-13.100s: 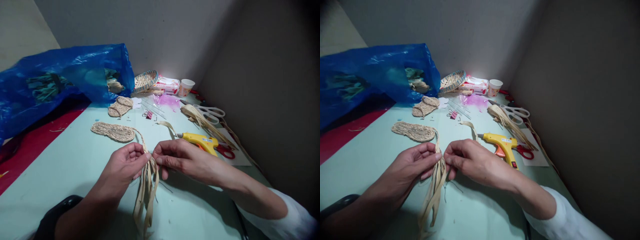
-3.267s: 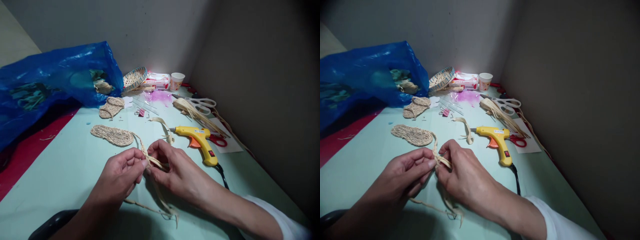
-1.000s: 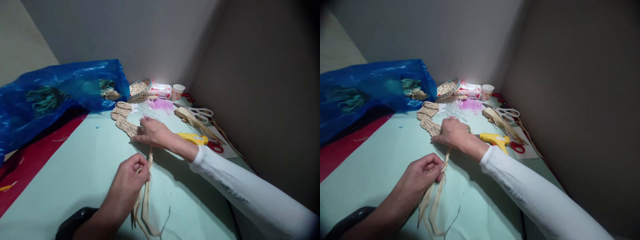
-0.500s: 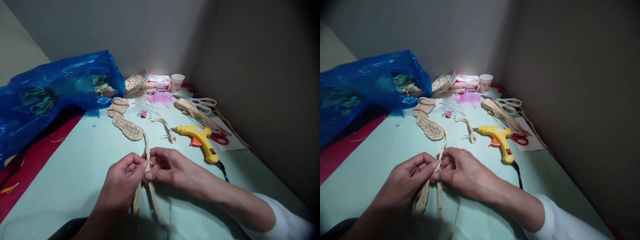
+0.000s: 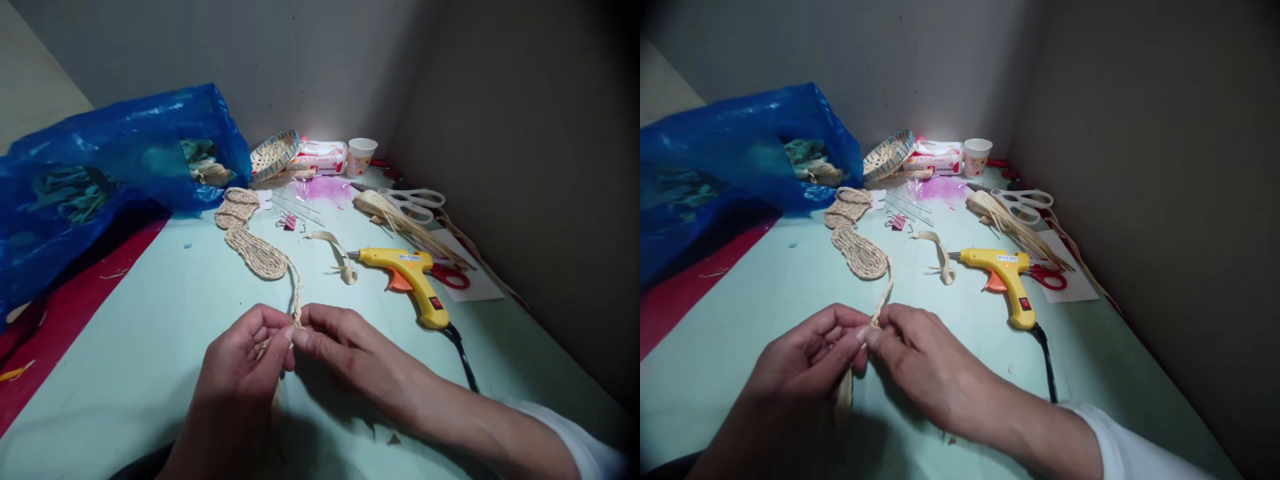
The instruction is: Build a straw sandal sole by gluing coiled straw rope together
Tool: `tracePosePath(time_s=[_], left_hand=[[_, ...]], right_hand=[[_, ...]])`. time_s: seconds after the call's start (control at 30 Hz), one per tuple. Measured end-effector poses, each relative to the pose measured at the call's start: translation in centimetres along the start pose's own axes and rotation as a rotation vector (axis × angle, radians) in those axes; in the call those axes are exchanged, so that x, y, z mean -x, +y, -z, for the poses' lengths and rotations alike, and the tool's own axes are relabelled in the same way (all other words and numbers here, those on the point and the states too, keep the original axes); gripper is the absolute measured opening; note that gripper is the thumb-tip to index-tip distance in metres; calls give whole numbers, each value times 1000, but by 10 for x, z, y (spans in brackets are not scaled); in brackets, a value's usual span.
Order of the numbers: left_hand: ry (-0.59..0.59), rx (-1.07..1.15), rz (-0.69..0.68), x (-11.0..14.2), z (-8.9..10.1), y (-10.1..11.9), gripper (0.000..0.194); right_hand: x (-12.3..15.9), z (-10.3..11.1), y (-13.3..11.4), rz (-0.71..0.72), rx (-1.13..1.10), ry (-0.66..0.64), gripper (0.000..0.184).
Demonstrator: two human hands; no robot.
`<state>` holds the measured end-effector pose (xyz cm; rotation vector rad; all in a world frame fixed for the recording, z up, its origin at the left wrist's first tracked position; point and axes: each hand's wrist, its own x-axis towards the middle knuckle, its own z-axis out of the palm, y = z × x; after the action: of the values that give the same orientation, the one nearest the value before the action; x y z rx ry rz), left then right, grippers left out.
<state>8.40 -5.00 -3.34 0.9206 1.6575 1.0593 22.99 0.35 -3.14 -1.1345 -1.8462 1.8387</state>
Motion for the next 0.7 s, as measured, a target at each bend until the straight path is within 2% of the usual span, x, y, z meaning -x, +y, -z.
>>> tracePosePath(time_s=[0.3,0.43,0.57,0.7], left_hand=[[10,4,-3,1,1,0,17],[25,44,-25,-1,0,-6,13],[2,116,-19,-4,0,-11,23],[-39,95,-26,-4,2,-10,19]], right_hand=[[-7,-6,20,126,-169,58,36],[-8,-7,16,47,-336,100,24],[-8,-5,9,-21,-383,56,29],[-7,-3,7,-14,-427,47,31]])
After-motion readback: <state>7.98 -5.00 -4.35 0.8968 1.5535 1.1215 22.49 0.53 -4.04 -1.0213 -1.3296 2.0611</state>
